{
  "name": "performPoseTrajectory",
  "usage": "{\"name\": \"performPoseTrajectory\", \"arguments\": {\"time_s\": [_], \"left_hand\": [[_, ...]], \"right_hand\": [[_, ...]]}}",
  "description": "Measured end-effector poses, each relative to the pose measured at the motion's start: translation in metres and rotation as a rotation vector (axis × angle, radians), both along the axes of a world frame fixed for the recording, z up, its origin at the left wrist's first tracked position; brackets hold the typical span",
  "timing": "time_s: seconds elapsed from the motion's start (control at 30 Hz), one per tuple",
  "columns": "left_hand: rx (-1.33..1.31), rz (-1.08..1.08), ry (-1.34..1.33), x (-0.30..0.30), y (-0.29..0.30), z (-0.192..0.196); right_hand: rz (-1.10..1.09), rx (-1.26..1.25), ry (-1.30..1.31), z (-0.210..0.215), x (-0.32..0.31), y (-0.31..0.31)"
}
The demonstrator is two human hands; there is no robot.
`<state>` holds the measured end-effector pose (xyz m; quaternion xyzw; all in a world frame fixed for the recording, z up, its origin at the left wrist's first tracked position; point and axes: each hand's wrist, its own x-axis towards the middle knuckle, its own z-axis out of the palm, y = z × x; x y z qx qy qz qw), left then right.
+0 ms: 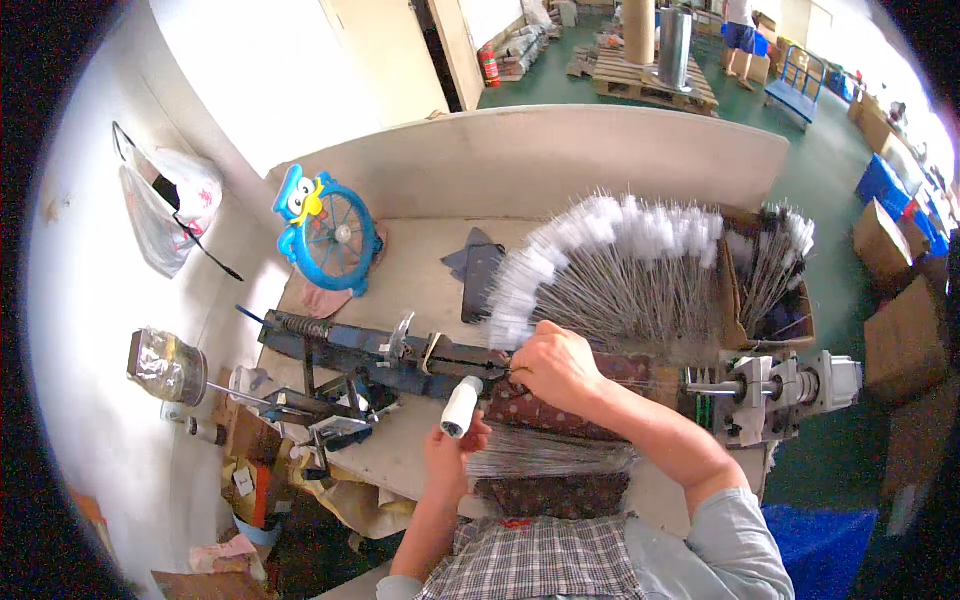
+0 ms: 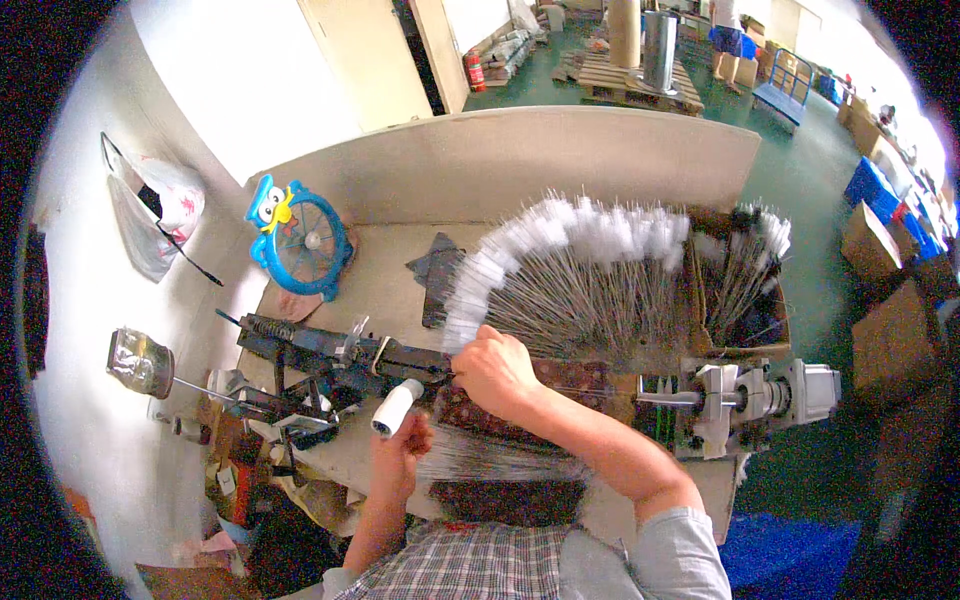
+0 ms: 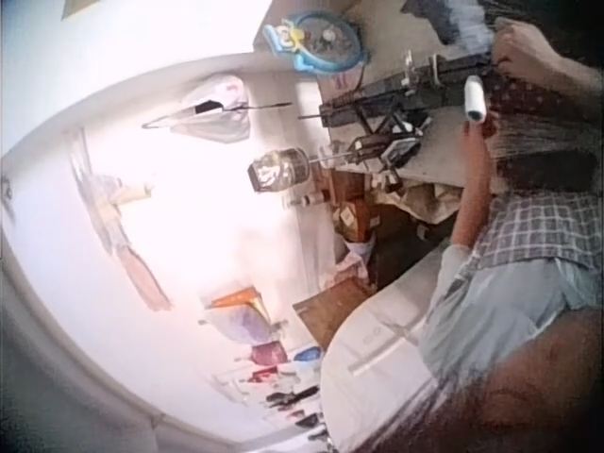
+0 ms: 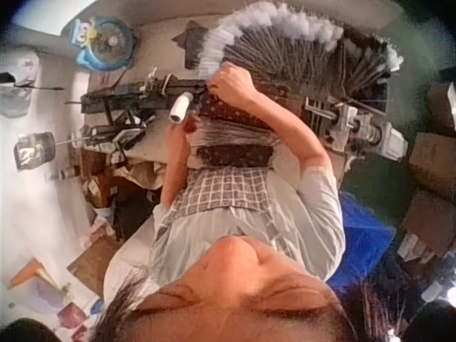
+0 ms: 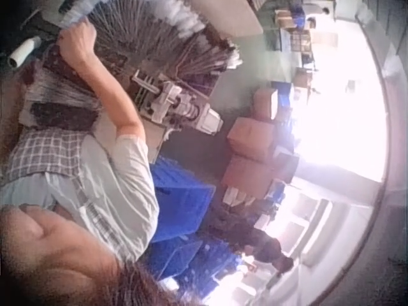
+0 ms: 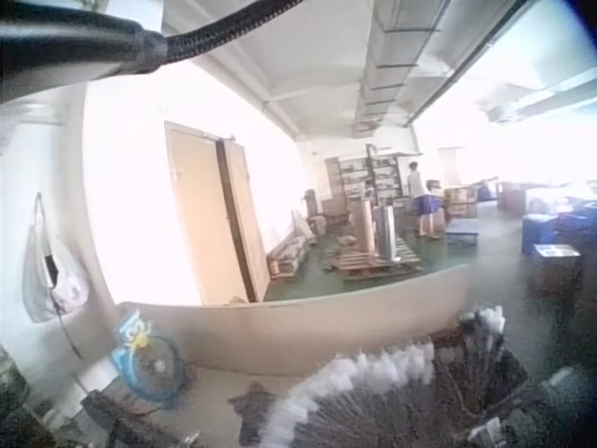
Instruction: The person is using a machine to assemble, fix, or trim bristles for multiple white brushes.
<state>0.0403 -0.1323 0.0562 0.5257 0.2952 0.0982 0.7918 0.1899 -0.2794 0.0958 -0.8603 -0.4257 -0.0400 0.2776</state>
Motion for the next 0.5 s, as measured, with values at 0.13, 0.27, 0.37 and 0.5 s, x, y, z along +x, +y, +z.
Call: {"name": "performPoseTrajectory", "arguments": {"time_s": [0.13, 0.27, 0.37, 0.5], "left_hand": [[-0.457, -0.002, -0.115, 0.021, -0.008, 0.015], [0.714, -0.382, 0.181, 0.035, -0.009, -0.016], [0.744, -0.416, 0.160, 0.041, -0.005, -0.023], [0.488, -0.365, -0.003, 0.044, -0.014, -0.029]], "right_hand": [[-0.032, -0.042, -0.084, 0.000, 0.000, 0.007], [-0.049, -0.121, -0.056, 0.006, -0.004, 0.010], [-0.002, -0.102, -0.095, 0.006, 0.001, 0.007], [0.018, 0.068, -0.137, 0.014, -0.010, -0.015]]}}
